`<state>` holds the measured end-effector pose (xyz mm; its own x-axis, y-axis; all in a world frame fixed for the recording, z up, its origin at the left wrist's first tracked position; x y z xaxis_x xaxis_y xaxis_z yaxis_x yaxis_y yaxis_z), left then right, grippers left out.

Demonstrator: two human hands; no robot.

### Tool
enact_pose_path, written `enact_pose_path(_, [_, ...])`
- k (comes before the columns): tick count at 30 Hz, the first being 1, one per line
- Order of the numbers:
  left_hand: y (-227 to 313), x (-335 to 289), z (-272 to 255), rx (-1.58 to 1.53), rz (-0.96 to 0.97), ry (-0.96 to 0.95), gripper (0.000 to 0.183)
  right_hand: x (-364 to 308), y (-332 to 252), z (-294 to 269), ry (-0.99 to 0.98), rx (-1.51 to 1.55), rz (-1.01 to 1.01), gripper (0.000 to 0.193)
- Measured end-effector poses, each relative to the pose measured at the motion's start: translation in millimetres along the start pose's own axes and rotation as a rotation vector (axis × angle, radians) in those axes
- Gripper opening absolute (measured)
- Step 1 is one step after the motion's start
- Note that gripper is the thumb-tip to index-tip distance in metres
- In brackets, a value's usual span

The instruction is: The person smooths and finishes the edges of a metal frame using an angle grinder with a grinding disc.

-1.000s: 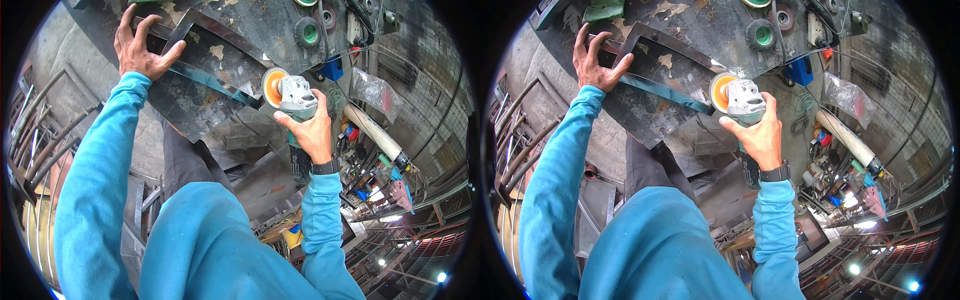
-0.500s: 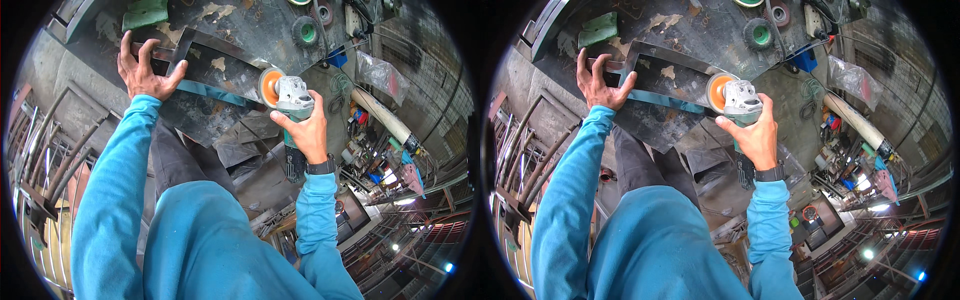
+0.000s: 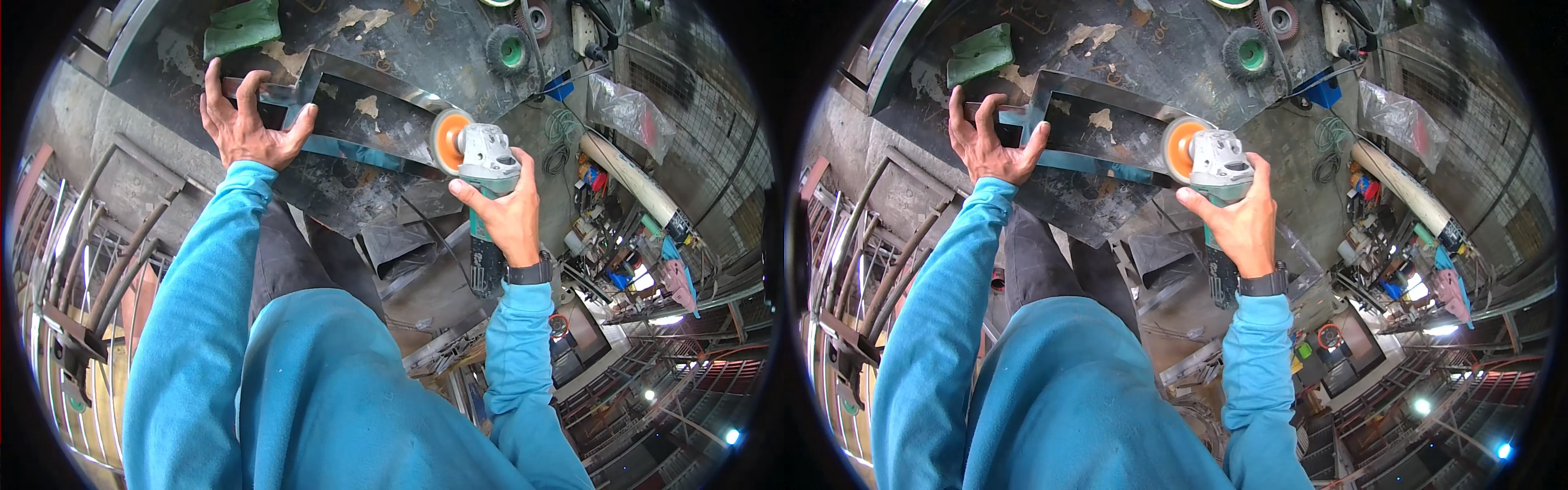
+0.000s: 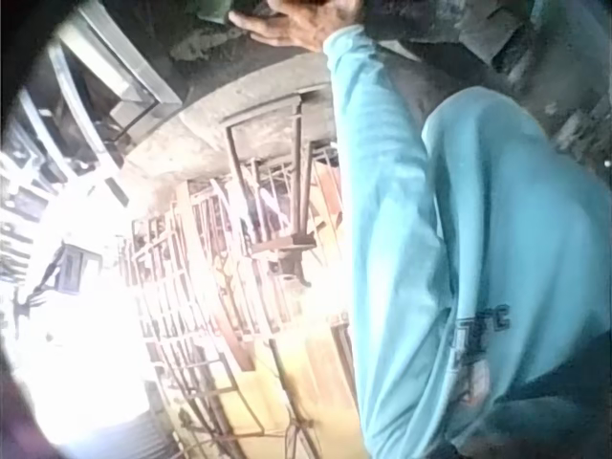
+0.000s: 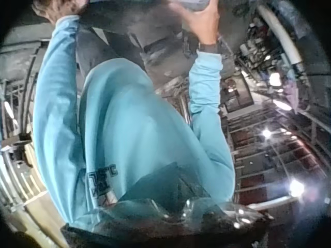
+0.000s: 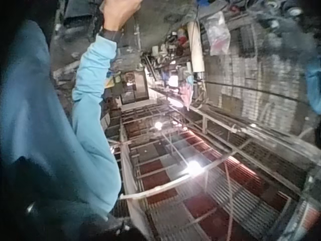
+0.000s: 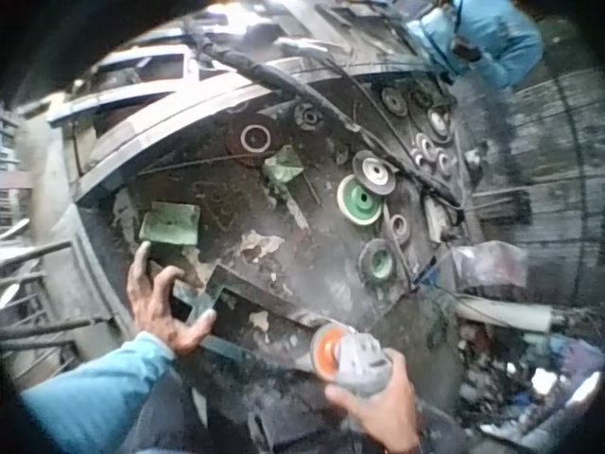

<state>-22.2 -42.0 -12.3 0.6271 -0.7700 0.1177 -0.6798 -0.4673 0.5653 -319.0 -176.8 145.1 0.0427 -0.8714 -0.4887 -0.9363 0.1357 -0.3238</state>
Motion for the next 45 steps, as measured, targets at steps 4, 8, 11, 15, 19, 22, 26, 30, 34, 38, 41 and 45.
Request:
enact_pose_path(4, [-2.5,-0.3,4.6,-0.004,-0.027,-0.017,0.074,-3.3,-9.4,7.1,-0.025,0.047,-0.006,0.097])
enact_pose_path(8, [-2.9,-0.5,5.7,-0.002,-0.023,-0.018,0.075,-3.2,-4.2,4.8,0.007,0.006,0.005,0.097])
enact_pose_path(11, [-3.8,-0.1,6.4,-0.012,-0.015,-0.005,0.074,-1.0,14.7,-0.1,0.015,-0.018,0.017,0.099])
enact_pose_path(15, [-3.2,0.2,5.8,-0.011,-0.01,-0.005,0.074,-1.3,18.5,-0.9,0.007,0.053,0.029,0.1])
enact_pose_path(19, [-4.1,-0.1,4.9,0.003,-0.008,-0.004,0.076,-2.6,7.6,3.1,-0.006,0.054,0.01,0.1])
enact_pose_path(22, [-3.0,0.2,5.7,-0.011,0.002,0.006,0.077,-2.2,14.8,2.0,0.006,0.066,-0.009,0.1])
enact_pose_path(26, [-3.6,0.1,5.6,-0.012,0.016,0.03,0.077,-2.7,28.8,-10.3,0.048,0.015,0.034,0.099])
enact_pose_path(30, [-4.4,-1.0,4.6,0.012,0.023,0.031,0.077,-33.6,66.5,-16.1,-0.021,0.354,0.181,0.091])
enact_pose_path(34, [-2.8,-1.0,3.9,-0.012,0.03,0.058,0.077,-89.2,100.1,-15.6,-0.06,0.53,0.324,0.089])
enact_pose_path(38, [-2.4,-0.8,2.9,0.01,0.067,0.078,0.075,-139.8,113.6,-9.1,-0.047,0.756,0.501,0.087])
enact_pose_path(41, [-1.6,2.3,-0.1,-0.004,0.065,0.107,0.076,-168.4,135.6,-6.2,-0.021,0.821,0.504,0.088])
enact_pose_path(45, [0.9,2.4,-6.1,-0.116,0.092,0.224,0.076,-203.0,173.0,-6.6,0.084,0.874,0.496,0.089])
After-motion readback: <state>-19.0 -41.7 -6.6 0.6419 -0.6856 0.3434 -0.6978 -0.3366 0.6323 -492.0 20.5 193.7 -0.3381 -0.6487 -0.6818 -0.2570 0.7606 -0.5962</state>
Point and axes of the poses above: each hand's wrist, its own x-axis towards the middle knuckle, its own z-axis out of the palm, y = z × x, the point moved 5 cm from there along x, towards the middle knuckle, and after that the axes turned 4 degrees about y, right-handed, at the moved point
